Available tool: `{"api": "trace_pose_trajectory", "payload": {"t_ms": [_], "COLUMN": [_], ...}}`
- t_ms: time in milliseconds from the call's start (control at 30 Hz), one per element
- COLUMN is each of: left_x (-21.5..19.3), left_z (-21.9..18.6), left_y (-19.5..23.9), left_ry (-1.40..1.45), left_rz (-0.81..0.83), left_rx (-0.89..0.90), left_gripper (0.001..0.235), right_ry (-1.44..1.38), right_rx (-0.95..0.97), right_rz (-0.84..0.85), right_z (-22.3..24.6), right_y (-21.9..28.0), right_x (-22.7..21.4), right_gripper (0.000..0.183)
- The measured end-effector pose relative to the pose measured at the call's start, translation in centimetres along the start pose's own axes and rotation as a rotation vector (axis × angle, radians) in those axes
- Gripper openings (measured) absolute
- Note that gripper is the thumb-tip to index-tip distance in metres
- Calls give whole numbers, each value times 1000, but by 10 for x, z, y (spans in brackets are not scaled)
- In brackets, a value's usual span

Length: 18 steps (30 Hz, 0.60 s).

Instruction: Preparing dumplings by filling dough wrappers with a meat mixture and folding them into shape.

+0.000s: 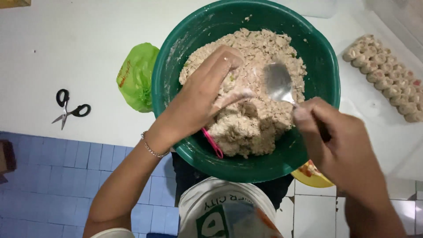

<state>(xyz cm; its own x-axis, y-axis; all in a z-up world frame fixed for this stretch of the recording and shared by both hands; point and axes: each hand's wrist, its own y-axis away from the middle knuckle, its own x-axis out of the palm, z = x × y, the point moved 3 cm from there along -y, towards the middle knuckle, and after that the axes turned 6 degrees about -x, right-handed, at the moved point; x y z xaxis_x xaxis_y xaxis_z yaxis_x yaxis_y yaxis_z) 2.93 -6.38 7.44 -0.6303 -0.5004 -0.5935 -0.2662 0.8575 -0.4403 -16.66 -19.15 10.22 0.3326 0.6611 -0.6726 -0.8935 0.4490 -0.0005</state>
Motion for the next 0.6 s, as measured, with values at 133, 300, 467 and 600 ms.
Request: {"api": "trace_pose_trajectory", "payload": {"t_ms": [133,300,467,600], "left_x": [-6,-7,-3,8], "left_z": [2,-4,4,-1], "left_y": [2,-5,-6,-14], "left_ry": [-122,-246,-119,-39], "left_rz": [56,3,106,163], "left_rx": [70,159,88,89], "left_gripper": [22,31,22,19], "right_ry": [273,658,537,667], "right_rx": [-190,-315,-84,-305], "right_rz": [-31,-40,216,184], "right_z": [9,7,14,27], "right_y": [-1,-9,-23,-24], "right_x": [-6,-8,-12,1], "right_gripper": [22,25,29,28]}}
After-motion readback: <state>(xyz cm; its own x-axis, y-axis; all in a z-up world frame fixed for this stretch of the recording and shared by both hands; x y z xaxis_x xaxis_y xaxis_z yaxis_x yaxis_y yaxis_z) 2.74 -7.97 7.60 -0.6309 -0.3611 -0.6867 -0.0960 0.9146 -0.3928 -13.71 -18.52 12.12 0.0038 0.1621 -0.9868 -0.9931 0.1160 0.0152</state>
